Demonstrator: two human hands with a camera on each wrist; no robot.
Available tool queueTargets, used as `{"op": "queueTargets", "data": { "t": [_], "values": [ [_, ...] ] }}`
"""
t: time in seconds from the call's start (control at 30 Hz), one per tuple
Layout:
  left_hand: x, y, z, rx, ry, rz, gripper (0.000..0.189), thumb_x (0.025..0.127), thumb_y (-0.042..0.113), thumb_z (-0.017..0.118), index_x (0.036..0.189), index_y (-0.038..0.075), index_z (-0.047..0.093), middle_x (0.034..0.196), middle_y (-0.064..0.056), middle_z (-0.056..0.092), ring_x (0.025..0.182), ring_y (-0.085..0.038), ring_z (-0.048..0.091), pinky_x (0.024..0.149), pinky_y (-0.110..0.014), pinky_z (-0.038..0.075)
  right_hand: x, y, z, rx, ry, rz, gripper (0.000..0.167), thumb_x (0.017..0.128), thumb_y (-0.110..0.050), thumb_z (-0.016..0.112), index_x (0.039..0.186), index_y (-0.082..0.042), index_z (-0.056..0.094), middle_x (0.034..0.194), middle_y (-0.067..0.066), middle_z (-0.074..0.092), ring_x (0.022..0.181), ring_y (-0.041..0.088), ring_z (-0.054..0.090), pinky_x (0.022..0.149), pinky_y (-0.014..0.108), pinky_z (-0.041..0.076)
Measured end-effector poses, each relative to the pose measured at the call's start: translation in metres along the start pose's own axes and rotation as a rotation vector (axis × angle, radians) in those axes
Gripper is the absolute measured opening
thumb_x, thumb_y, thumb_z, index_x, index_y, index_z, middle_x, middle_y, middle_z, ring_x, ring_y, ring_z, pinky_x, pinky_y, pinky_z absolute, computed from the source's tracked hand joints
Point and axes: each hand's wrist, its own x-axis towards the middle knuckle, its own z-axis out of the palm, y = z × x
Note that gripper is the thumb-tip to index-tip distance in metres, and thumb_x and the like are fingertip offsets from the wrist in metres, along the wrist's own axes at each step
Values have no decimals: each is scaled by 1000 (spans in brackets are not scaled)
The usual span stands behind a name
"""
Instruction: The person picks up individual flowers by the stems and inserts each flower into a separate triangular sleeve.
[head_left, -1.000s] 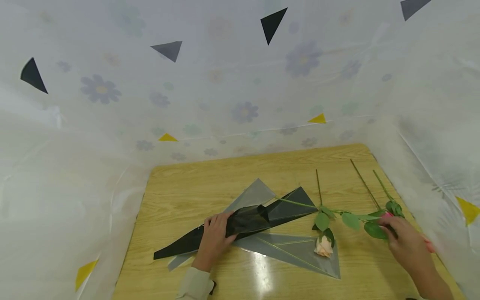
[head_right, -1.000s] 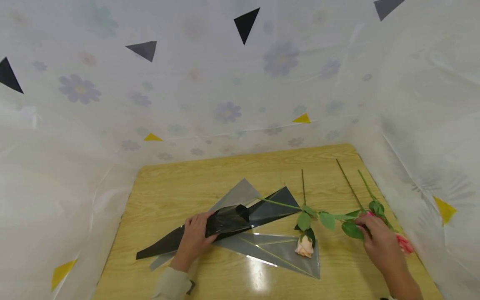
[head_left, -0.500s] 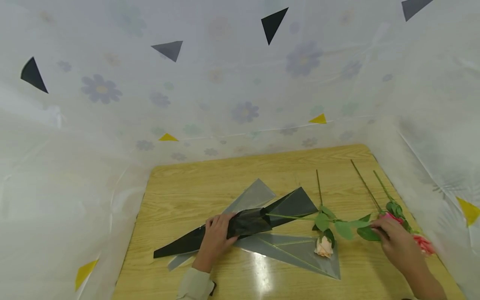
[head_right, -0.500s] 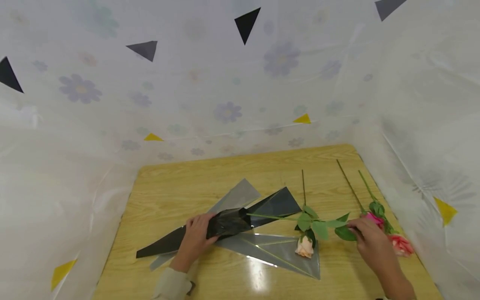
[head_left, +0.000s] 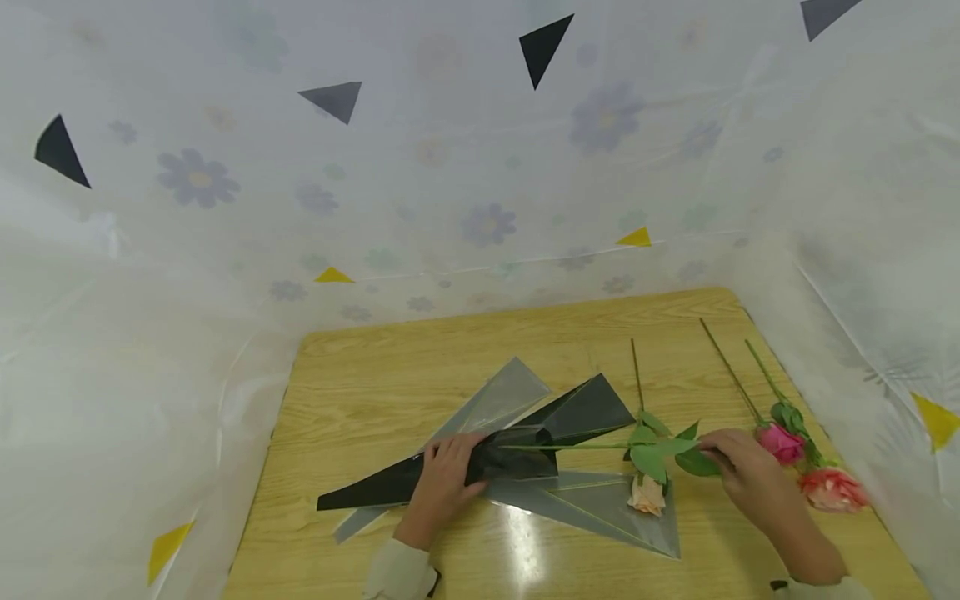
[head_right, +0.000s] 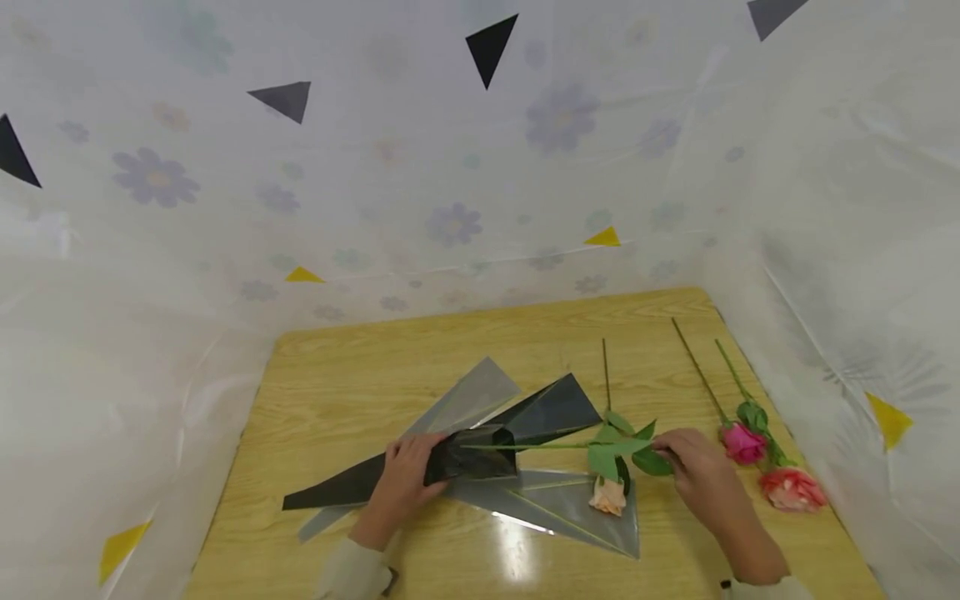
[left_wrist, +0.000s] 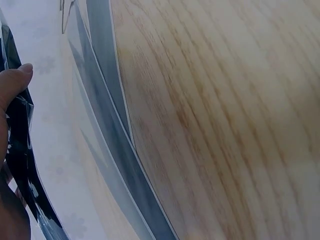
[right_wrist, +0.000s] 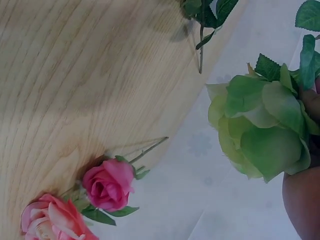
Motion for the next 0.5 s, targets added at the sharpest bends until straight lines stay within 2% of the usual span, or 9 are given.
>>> {"op": "queueTargets", "data": {
  "t": [0.07,0.23,0.33,0.4,0.5],
  "values": [
    [1,2,0,-1,-8,0,83,67,34,83,135,16,40,123,0,49,111,-21,46,89,-45,32,4,-2,5,22,10,-25,36,98,-30,42,86,-6,66,88,0,61,83,16,56,76,9,40],
    [2,5,1,12,-7,12,84,67,36,83,136,17,38,123,-1,49,111,-21,47,89,-45,33,14,-11,15,72,13,-78,39,98,-32,42,86,-5,67,87,1,62,81,17,57,74,12,42],
    [4,7,0,11,-14,22,85,68,36,82,137,18,37,123,0,49,112,-19,46,90,-43,32,18,-18,20,90,-12,-76,24,95,-22,52,87,-5,66,89,1,62,82,16,57,75,11,42],
    [6,8,-1,12,-22,32,85,68,37,81,138,18,36,124,0,49,112,-18,46,91,-43,31,20,-21,23,99,-19,-84,4,86,-7,64,87,-4,67,88,2,62,82,17,57,75,12,42],
    [7,10,-1,18,-36,43,85,69,39,81,139,19,36,124,0,49,113,-18,45,91,-42,31,23,-25,27,111,-49,-74,24,69,10,71,88,-5,67,88,1,62,83,16,57,76,12,42]
  ]
}}
